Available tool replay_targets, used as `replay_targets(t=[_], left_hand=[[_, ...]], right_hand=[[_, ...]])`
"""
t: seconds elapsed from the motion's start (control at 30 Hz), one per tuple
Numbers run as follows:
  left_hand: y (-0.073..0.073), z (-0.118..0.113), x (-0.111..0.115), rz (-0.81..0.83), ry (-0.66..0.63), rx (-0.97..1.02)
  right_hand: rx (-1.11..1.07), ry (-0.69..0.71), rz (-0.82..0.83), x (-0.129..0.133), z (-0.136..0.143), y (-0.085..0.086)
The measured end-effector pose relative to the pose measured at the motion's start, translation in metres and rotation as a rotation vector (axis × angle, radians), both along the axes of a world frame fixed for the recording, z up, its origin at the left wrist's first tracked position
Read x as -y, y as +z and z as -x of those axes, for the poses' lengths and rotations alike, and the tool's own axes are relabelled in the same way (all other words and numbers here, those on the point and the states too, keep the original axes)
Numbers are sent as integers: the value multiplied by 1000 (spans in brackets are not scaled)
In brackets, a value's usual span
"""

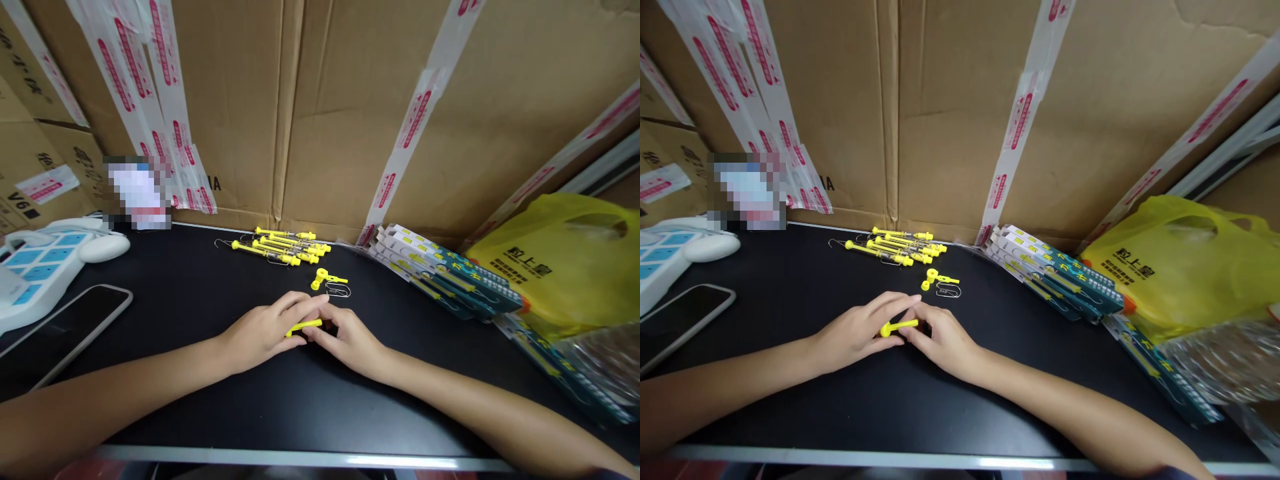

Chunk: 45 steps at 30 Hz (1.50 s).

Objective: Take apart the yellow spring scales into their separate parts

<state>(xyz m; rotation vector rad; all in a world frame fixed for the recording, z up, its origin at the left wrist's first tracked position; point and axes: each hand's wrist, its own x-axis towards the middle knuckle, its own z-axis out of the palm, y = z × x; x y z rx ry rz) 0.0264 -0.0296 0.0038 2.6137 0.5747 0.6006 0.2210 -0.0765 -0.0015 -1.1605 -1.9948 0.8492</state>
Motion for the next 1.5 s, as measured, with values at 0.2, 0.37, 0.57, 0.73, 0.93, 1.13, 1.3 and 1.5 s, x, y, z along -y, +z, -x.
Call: replay_targets(t=[0.2, 0.37, 0.57, 0.73, 0.93, 1.13, 1.3, 1.5], left_hand=[[1, 7, -10, 117, 80, 185], [2, 10, -17, 182, 204, 245], [5, 12, -17, 259, 228, 194], [4, 11, -18, 232, 93, 278], [0, 11, -15, 118, -67, 206], [3, 11, -15, 116, -14, 239], [4, 12, -22, 117, 233, 415], [2, 11, -26, 251, 356, 538]], right_hand=[[-301, -54, 178, -9, -10, 1], [-438, -64, 250, -14, -16, 2], [-475, -100, 251, -14, -17, 0], [-428, -96, 190, -13, -18, 1], [-240, 2, 173, 0, -9, -3], [-44, -50, 15, -2, -13, -3], [78, -181, -255, -21, -28, -4], [241, -216, -372, -31, -37, -10]])
